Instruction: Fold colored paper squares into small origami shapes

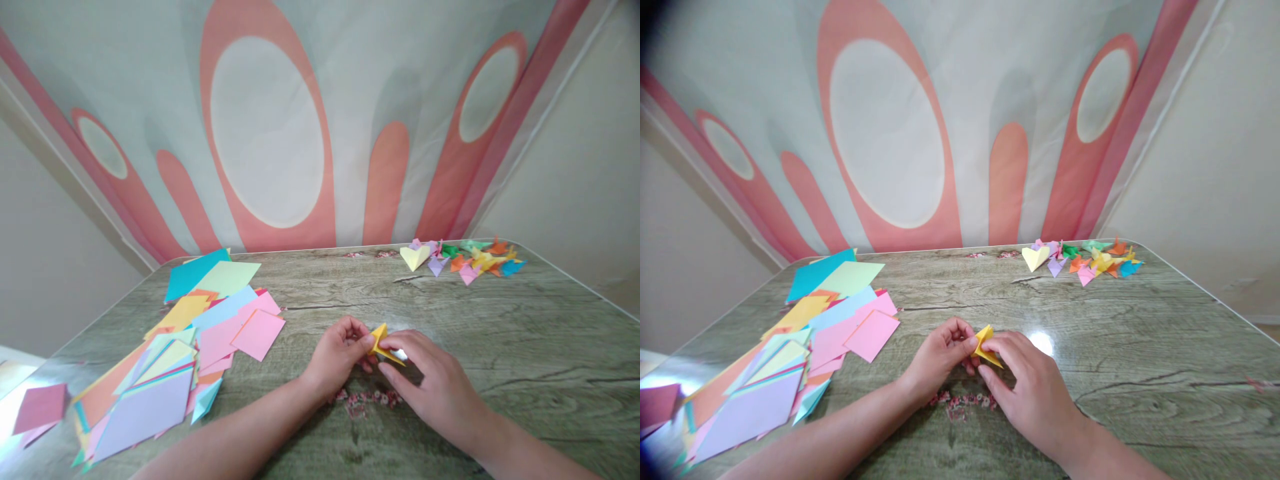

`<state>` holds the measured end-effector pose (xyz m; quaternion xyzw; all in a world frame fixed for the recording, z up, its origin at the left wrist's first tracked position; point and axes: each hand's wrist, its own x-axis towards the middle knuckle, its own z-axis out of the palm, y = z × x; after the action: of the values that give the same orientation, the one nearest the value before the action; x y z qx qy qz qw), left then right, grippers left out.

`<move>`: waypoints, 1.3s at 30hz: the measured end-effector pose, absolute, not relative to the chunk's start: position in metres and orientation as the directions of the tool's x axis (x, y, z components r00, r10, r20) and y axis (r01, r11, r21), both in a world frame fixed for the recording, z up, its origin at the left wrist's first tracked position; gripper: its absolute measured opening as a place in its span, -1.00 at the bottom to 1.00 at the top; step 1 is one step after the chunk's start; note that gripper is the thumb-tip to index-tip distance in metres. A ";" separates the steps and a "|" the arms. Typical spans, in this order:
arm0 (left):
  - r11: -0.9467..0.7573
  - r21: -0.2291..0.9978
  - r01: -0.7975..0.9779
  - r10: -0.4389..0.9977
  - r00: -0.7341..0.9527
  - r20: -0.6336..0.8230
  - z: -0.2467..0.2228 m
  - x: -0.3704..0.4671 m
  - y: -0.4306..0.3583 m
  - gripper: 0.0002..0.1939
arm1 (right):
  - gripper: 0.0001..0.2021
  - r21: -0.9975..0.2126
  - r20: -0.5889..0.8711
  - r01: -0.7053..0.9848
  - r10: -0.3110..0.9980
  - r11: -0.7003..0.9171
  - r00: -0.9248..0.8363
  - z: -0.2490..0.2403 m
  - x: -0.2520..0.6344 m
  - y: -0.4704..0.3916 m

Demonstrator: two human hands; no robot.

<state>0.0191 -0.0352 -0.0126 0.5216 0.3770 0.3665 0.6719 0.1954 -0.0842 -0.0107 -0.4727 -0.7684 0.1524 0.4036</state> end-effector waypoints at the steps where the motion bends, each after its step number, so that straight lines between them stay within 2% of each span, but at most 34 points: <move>1: 0.188 0.976 -0.108 0.883 0.453 -0.120 -0.012 0.019 -0.035 -0.65 | -0.85 -0.587 0.507 0.606 0.827 0.537 -0.242 -0.012 0.196 -0.084; 3: 0.186 0.974 -0.128 0.879 0.464 -0.107 -0.011 0.019 -0.035 -0.62 | -0.85 -0.557 0.541 0.590 0.794 0.584 -0.276 -0.015 0.197 -0.082; 6: 0.164 0.982 -0.095 0.873 0.477 -0.100 -0.010 0.018 -0.035 -0.64 | -0.87 -0.573 0.539 0.572 0.796 0.587 -0.276 -0.018 0.200 -0.079; 12: 0.109 0.994 0.008 0.852 0.515 -0.098 -0.007 0.017 -0.038 -0.64 | -0.93 -0.691 0.380 0.618 0.916 0.375 -0.130 -0.020 0.203 -0.079; 17: -0.015 0.992 0.123 0.911 0.410 -0.037 -0.009 0.018 -0.040 -0.70 | -0.81 -0.736 0.349 0.586 0.932 0.338 -0.099 -0.022 0.203 -0.078; 20: -0.030 0.986 0.161 0.929 0.369 -0.032 -0.011 0.016 -0.037 -0.75 | -0.84 -0.744 0.323 0.590 0.942 0.313 -0.092 -0.021 0.203 -0.077; 29: 0.064 0.997 0.041 0.919 0.388 -0.075 -0.010 0.016 -0.034 -0.74 | -0.91 -0.849 0.263 0.459 0.963 0.263 -0.064 -0.020 0.206 -0.070; 34: 0.132 0.990 -0.052 0.901 0.422 -0.098 -0.008 0.017 -0.033 -0.70 | -0.93 -0.855 0.292 0.427 0.953 0.296 -0.077 -0.023 0.207 -0.068; 39: 0.112 0.993 -0.040 0.903 0.420 -0.085 -0.010 0.017 -0.032 -0.72 | -0.95 -0.849 0.294 0.436 0.952 0.300 -0.081 -0.023 0.207 -0.068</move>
<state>0.0166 -0.0319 -0.0101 0.5535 0.3901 0.3709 0.6356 0.2066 -0.0676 -0.0233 -0.5144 -0.6746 0.2925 0.4413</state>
